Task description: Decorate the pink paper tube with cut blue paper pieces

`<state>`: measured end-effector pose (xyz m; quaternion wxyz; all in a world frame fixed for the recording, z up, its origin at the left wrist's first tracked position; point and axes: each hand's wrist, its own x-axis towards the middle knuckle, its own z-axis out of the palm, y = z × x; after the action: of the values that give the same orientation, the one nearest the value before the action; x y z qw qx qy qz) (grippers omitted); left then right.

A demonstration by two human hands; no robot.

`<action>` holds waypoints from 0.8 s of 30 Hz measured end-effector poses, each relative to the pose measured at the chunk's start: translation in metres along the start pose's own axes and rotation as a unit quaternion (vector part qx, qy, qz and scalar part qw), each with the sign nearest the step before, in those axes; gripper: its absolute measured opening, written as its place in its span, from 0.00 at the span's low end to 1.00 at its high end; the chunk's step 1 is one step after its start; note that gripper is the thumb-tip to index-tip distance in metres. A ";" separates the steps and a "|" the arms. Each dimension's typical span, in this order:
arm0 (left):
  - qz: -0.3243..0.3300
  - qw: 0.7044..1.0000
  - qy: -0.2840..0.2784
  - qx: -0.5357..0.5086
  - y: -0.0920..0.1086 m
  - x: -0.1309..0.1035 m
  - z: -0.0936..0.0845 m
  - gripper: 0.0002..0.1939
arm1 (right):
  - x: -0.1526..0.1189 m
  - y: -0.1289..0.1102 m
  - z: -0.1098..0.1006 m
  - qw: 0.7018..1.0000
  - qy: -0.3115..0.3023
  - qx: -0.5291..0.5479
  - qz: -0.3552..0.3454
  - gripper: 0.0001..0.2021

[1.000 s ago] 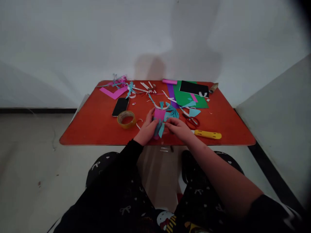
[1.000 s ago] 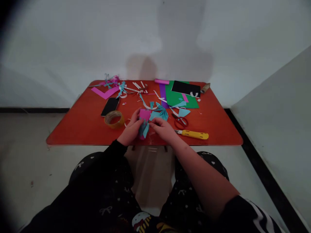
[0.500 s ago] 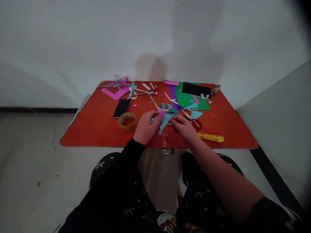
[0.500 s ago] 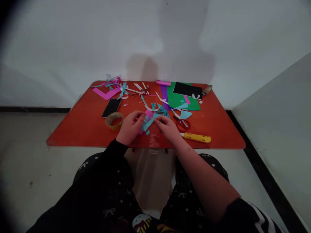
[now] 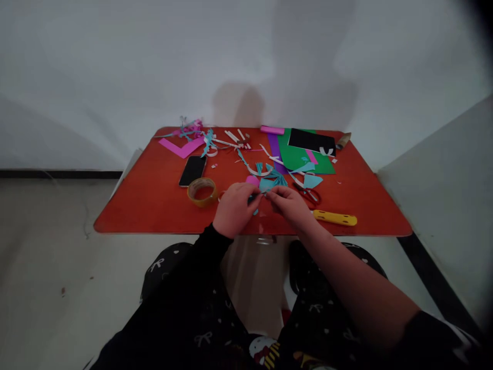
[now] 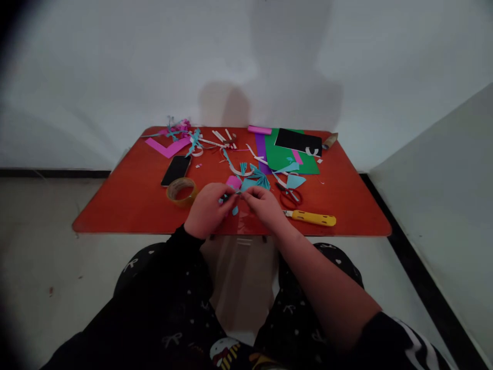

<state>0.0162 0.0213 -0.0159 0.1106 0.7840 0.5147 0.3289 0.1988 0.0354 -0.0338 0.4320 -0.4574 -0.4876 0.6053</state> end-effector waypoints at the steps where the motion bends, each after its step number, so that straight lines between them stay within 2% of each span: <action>1: 0.014 1.000 0.005 0.026 0.000 -0.001 0.000 0.07 | 0.000 0.000 0.001 0.999 -0.006 0.028 0.014 0.18; 7: 0.076 0.990 0.027 0.116 0.004 -0.001 0.000 0.10 | -0.002 -0.006 0.005 0.984 -0.039 0.159 0.078 0.20; 17: 0.117 0.983 0.027 0.141 0.010 0.001 -0.001 0.11 | -0.009 -0.019 0.001 0.961 -0.062 0.230 0.143 0.21; 24: 0.153 0.976 0.036 0.148 0.010 0.002 -0.001 0.11 | -0.011 -0.021 -0.008 0.952 -0.088 0.233 0.177 0.20</action>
<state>0.0240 0.0185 -0.0092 -0.0767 0.8488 0.4357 0.2896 0.2106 0.0296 -0.0123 0.3681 -0.3676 -0.2807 0.8066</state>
